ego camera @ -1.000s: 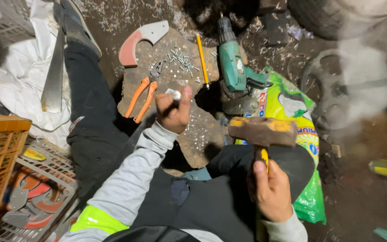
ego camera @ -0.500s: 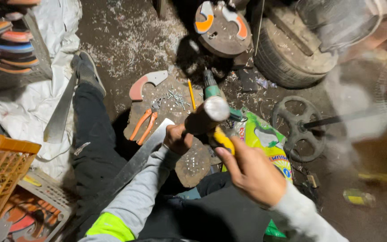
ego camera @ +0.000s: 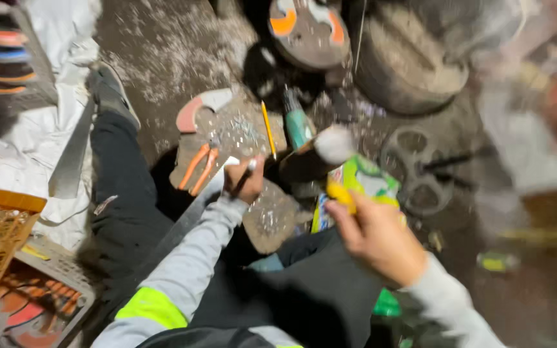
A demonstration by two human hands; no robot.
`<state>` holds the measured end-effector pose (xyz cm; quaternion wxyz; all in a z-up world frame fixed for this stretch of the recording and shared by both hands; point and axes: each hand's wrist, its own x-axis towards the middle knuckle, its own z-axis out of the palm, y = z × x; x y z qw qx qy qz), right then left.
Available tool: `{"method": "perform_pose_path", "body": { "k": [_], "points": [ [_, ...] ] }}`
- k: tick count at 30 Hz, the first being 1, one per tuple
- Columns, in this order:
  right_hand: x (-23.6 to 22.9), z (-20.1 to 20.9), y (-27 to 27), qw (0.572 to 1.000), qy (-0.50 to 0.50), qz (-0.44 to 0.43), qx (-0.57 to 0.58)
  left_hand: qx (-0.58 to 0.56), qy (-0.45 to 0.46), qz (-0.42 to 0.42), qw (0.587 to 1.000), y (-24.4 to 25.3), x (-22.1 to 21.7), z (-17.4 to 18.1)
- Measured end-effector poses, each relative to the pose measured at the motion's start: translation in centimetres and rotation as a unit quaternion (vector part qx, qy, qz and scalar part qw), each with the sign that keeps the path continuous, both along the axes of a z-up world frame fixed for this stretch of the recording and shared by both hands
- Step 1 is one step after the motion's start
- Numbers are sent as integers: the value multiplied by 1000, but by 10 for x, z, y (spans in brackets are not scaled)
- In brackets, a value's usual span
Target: The person aligns a metal sickle blade with a handle, marks the blade with a pencil, and uses a hammer to drive a pin through the aligned parts. The person then uses a screwdriver to tighten the pin, securing the blade to the handle.
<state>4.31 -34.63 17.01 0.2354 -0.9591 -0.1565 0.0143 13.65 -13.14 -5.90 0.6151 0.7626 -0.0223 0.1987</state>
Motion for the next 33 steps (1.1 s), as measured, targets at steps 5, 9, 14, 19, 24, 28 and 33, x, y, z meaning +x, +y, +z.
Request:
{"method": "perform_pose_path", "body": {
  "k": [5, 9, 14, 19, 24, 28, 33],
  "points": [
    [-57, 36, -38, 884, 242, -214, 338, -115, -22, 39, 992, 23, 21, -11],
    [-70, 0, -43, 869, 285, -243, 324, -126, 44, 48, 990, 50, 24, -3],
    [-72, -54, -35, 837, 363, -284, 295, -81, 49, 31, 995, 31, 25, 2],
    [-70, -63, -25, 837, 400, -256, 272, -95, 55, 25, 994, 24, 20, -6],
    [-51, -48, -9, 921, 283, -156, 217, -31, 30, 26, 999, 16, 15, -10],
    [-32, -13, 6, 972, 172, -109, 120, 21, -74, 71, 995, 5, 14, -14],
    [-19, 12, 15, 983, 66, -34, 170, 51, -61, 40, 996, 4, 2, -13]
  ]
}}
